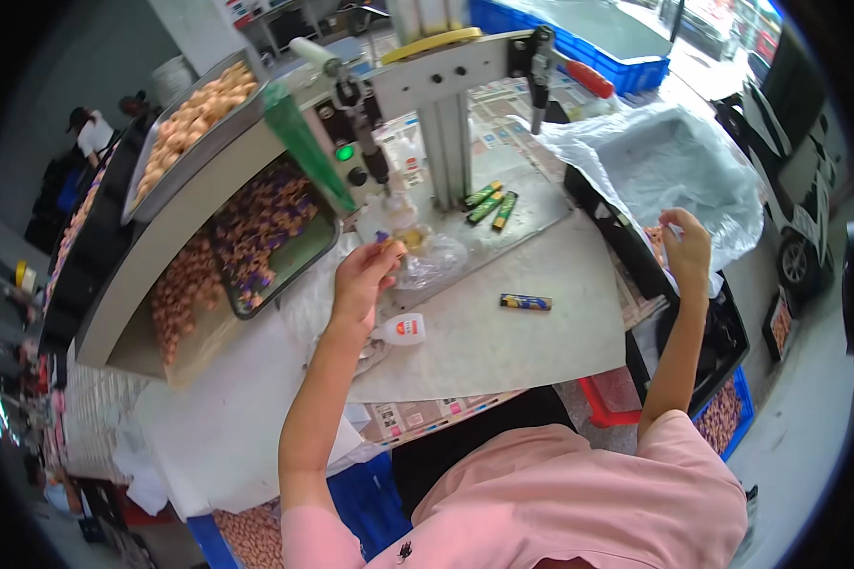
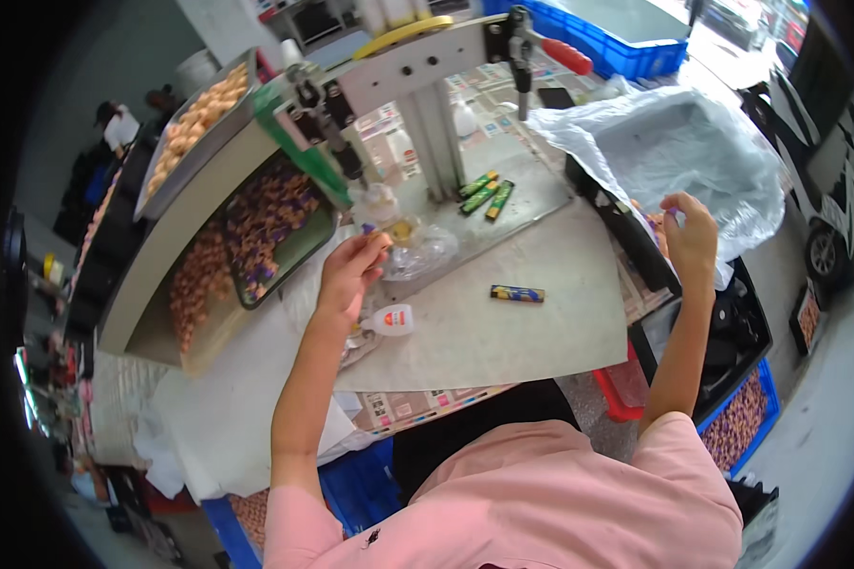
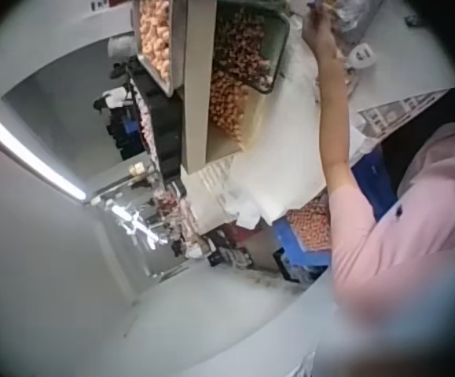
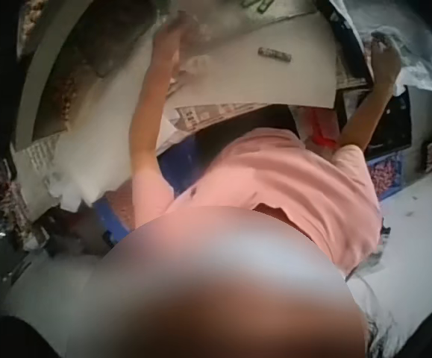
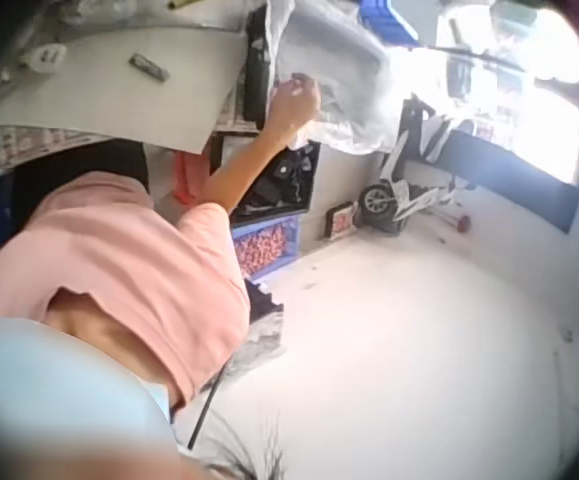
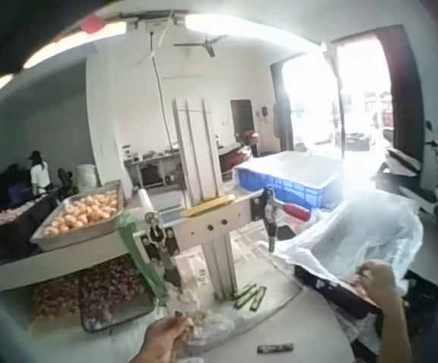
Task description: Assembling small clay figurines by applying glue to parts and using a pressing tool to secure them.
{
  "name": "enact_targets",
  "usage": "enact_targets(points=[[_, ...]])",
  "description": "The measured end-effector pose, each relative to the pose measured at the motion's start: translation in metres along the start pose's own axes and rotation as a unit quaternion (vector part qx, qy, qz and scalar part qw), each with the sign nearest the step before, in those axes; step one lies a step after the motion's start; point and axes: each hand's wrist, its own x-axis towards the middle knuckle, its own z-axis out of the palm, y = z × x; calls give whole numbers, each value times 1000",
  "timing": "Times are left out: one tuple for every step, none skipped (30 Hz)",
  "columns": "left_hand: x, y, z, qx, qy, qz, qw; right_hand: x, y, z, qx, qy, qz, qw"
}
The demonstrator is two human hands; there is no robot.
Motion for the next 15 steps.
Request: enact_targets(points=[[1, 1, -4, 26, 10, 9, 1000, -7, -36, -5, 39, -12, 28, 999], [4, -1, -7, 23, 19, 12, 999, -12, -57, -3, 95, -30, 11, 995], [8, -6, -9, 38, 22, 45, 998, -15, -74, -1, 148, -48, -5, 988], [12, -10, -12, 56, 23, 79, 995, -19, -94, 1, 152, -50, -10, 987], [18, -17, -14, 56, 27, 81, 995, -24, -115, 2, 163, -89, -55, 981], [25, -25, -16, 76, 41, 110, 990, -28, -136, 3, 170, -127, -98, 972], [30, -30, -16, 96, 55, 139, 984, -30, -158, 2, 194, -147, -132, 961], [30, -32, -15, 97, 55, 140, 984, -31, -177, 2, 219, -167, -167, 947], [31, -33, -8, 168, 82, 195, 963, -31, -185, 10, 267, -174, -189, 929], [31, -35, -7, 238, 114, 250, 932, -30, -197, 14, 281, -195, -213, 915], [31, -37, -7, 239, 112, 251, 931, -29, -206, 20, 295, -189, -240, 905], [30, -39, -11, 270, 117, 294, 909, -27, -220, 24, 297, -184, -269, 898], [29, -39, -10, 298, 116, 337, 885, -23, -231, 25, 295, -177, -294, 892], [28, -39, -7, 298, 115, 339, 885, -18, -244, 26, 314, -145, -314, 884], [28, -38, 0, 281, 107, 352, 886, -11, -257, 26, 328, -110, -331, 878]])
